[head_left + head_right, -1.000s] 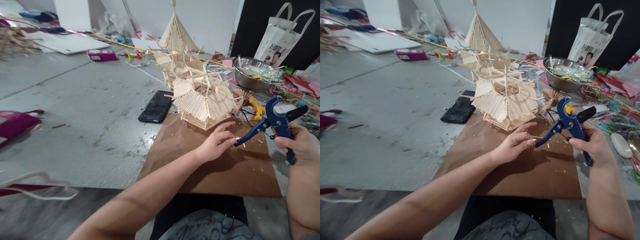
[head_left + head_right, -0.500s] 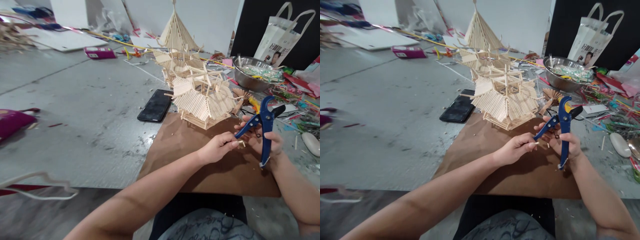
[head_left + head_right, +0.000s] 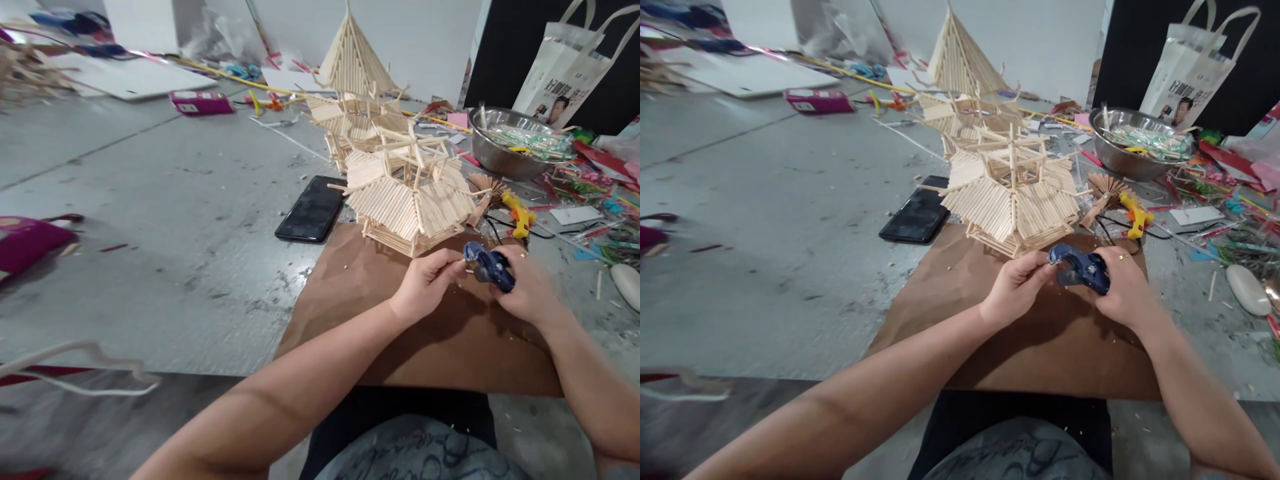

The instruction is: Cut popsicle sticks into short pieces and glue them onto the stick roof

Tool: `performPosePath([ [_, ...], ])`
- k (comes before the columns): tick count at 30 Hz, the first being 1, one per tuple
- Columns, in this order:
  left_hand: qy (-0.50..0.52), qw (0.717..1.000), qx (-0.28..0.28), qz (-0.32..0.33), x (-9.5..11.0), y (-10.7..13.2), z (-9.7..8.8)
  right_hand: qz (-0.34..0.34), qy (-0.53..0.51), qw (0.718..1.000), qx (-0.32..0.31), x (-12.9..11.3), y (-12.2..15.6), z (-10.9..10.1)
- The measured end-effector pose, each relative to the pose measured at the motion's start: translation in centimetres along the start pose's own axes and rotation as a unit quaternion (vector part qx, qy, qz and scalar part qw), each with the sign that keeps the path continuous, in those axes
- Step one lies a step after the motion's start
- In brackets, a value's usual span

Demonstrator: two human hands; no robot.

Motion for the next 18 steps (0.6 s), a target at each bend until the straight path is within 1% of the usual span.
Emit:
performPosePath([
  [3,0.004,1.0,0.003,0.002,-0.32,0.05,0.01,-0.004,0.012,1.0,-0.006,-0.36,-0.01,0.42],
  [6,0.008,1.0,-0.009,0.005,-0.42,0.17,0.1,0.005,0.018,1.0,-0.004,-0.48,0.07,0.47],
  [12,-0.026,0.999,-0.032,0.023,-0.04,0.17,0.07,0.014,0.022,1.0,-0.009,-0.69,0.13,0.48],
  [18,-0.043,0.998,-0.041,0.036,0.13,0.02,0.05,0.018,0.019,0.999,-0.023,-0.72,0.16,0.51],
])
Point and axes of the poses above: each hand's wrist, its own y-axis away from the middle knuckle, its own z-axis out of the palm, x = y × z, the point moved 4 cm from there along -y, towards the middle knuckle, and after that the axes turned 8 degrees about z, right-handed, at the moved point
